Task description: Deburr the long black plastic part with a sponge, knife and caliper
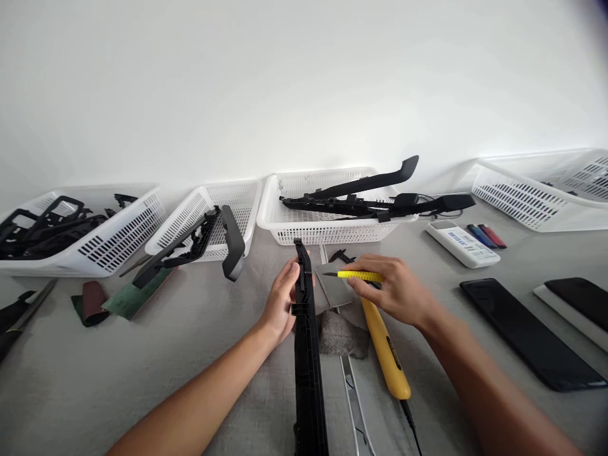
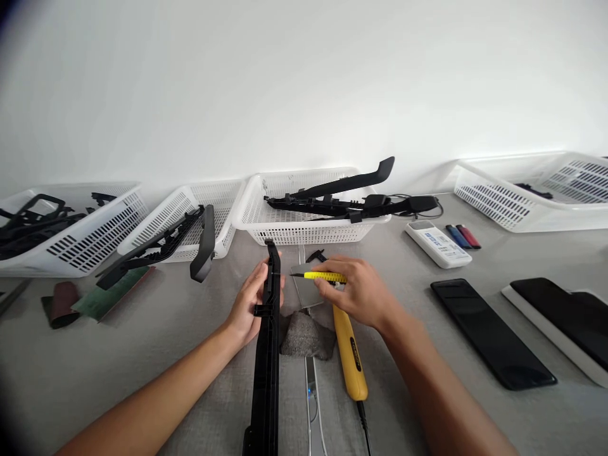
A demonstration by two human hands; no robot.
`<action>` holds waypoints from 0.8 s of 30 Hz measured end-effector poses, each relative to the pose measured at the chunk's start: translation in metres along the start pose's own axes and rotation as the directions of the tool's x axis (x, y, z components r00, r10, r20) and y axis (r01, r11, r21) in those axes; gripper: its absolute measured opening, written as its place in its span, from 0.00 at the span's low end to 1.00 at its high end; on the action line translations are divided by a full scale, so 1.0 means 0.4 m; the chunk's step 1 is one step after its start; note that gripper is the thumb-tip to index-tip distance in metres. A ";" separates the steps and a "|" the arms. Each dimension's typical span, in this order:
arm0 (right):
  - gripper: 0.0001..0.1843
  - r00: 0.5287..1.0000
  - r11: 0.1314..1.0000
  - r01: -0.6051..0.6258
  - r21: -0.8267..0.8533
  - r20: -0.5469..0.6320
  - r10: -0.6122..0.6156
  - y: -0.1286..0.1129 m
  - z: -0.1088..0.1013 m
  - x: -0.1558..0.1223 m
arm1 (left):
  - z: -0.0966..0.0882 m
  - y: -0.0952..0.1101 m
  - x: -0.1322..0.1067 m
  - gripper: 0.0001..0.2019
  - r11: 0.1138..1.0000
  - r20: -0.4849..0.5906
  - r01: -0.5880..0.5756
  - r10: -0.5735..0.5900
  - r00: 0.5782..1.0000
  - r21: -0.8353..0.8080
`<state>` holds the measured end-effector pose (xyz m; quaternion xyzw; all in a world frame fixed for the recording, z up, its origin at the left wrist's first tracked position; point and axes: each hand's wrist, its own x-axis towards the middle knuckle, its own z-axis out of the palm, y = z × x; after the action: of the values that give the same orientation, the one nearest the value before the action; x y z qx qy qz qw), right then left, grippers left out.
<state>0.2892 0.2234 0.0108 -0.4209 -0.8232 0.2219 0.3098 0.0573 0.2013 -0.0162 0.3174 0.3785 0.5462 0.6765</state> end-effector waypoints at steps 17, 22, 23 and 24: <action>0.14 0.996 0.999 -0.035 0.003 -0.081 0.035 0.004 0.007 0.002 | -0.011 -0.016 -0.016 0.22 0.981 0.117 -0.064 0.043 0.992 0.181; 0.13 1.000 0.998 -0.013 0.066 0.018 0.012 -0.005 -0.010 -0.001 | -0.019 -0.020 -0.020 0.30 0.982 0.048 -0.073 0.066 0.997 0.174; 0.13 0.999 0.997 -0.008 0.075 0.042 0.005 -0.007 -0.010 -0.001 | -0.019 -0.020 -0.019 0.31 0.984 0.027 -0.074 0.071 0.997 0.163; 0.13 0.999 0.997 -0.005 0.081 0.054 0.001 -0.008 -0.010 -0.001 | -0.018 -0.020 -0.018 0.31 0.986 0.003 -0.076 0.076 0.997 0.149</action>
<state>0.2904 0.2218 0.0155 -0.4030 -0.8211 0.2667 0.3038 0.0541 0.1929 -0.0254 0.3806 0.4069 0.5421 0.6291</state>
